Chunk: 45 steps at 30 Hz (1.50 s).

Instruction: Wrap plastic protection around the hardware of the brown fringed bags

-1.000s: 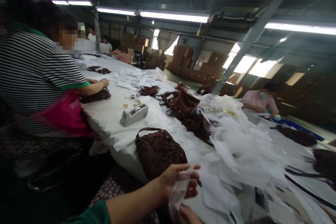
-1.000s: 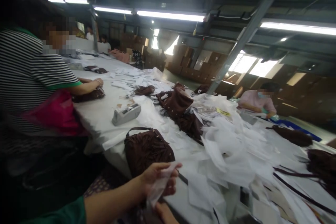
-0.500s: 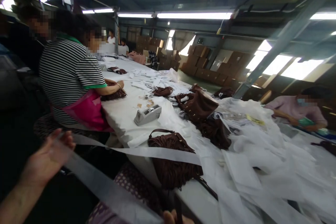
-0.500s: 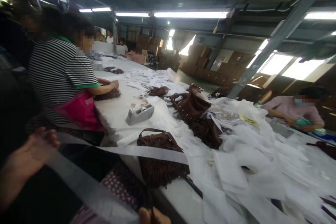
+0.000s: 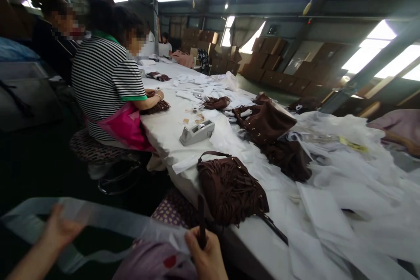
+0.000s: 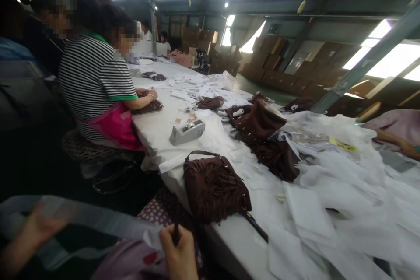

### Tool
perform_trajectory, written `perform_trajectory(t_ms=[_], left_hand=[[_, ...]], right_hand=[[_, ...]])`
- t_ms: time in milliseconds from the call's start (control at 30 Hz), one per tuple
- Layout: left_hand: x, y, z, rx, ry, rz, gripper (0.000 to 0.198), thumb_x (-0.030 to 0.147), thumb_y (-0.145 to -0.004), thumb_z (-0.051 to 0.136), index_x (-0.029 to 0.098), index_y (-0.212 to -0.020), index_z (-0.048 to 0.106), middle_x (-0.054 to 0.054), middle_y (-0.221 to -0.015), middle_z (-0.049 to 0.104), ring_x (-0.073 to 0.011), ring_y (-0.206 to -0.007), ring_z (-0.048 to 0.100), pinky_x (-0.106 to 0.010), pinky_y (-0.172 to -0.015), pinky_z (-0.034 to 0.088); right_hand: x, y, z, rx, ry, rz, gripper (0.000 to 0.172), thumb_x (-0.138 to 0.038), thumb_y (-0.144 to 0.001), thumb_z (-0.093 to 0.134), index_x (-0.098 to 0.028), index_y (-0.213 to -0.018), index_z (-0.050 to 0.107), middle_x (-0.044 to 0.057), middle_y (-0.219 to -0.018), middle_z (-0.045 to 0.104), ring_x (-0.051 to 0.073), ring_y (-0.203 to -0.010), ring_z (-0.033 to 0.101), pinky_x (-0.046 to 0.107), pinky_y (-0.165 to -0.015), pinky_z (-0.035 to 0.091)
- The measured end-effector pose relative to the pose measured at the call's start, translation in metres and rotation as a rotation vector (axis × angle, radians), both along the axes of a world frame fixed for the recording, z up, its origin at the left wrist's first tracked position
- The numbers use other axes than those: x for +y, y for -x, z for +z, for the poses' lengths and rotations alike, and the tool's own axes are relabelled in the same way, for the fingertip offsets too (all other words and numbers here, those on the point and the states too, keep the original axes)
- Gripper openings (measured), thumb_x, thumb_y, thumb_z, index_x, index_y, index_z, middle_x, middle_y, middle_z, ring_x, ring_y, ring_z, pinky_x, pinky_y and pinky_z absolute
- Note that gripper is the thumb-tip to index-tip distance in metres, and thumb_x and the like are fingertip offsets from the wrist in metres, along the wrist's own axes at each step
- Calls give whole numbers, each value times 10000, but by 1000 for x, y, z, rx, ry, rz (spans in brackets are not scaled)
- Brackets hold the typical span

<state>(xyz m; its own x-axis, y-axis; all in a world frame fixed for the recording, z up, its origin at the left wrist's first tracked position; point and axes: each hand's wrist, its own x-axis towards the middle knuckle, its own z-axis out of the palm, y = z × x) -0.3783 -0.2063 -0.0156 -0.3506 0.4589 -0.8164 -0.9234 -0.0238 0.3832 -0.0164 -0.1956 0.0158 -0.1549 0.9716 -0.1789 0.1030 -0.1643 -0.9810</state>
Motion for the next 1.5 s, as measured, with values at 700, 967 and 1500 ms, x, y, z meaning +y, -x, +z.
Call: perform_trajectory(t_ms=[700, 967, 1500], left_hand=[[44, -230, 9, 121, -410, -965, 229, 304, -665, 775, 125, -676, 633, -4, -628, 620, -95, -529, 528, -224, -565, 414], [74, -206, 10, 270, -403, -736, 249, 344, -695, 751, 119, -681, 644, 14, -553, 590, -65, -437, 446, -211, -480, 321], [82, -198, 31, 431, -623, -860, 293, 384, -718, 731, 102, -657, 683, -46, -611, 641, -110, -554, 519, -214, -576, 392]], right_hand=[[13, -16, 5, -183, -125, -113, 357, -508, -798, 546, -164, -703, 551, -42, -554, 440, 97, -514, 384, 194, -476, 329], [0, -30, -12, -226, -192, -100, 550, -647, -879, 229, -191, -879, 536, -38, -550, 447, 121, -484, 407, 228, -477, 306], [-4, -12, -4, -75, 67, 224, 693, -694, -862, 245, -176, -444, 435, -23, -409, 379, 97, -422, 388, 225, -465, 294]])
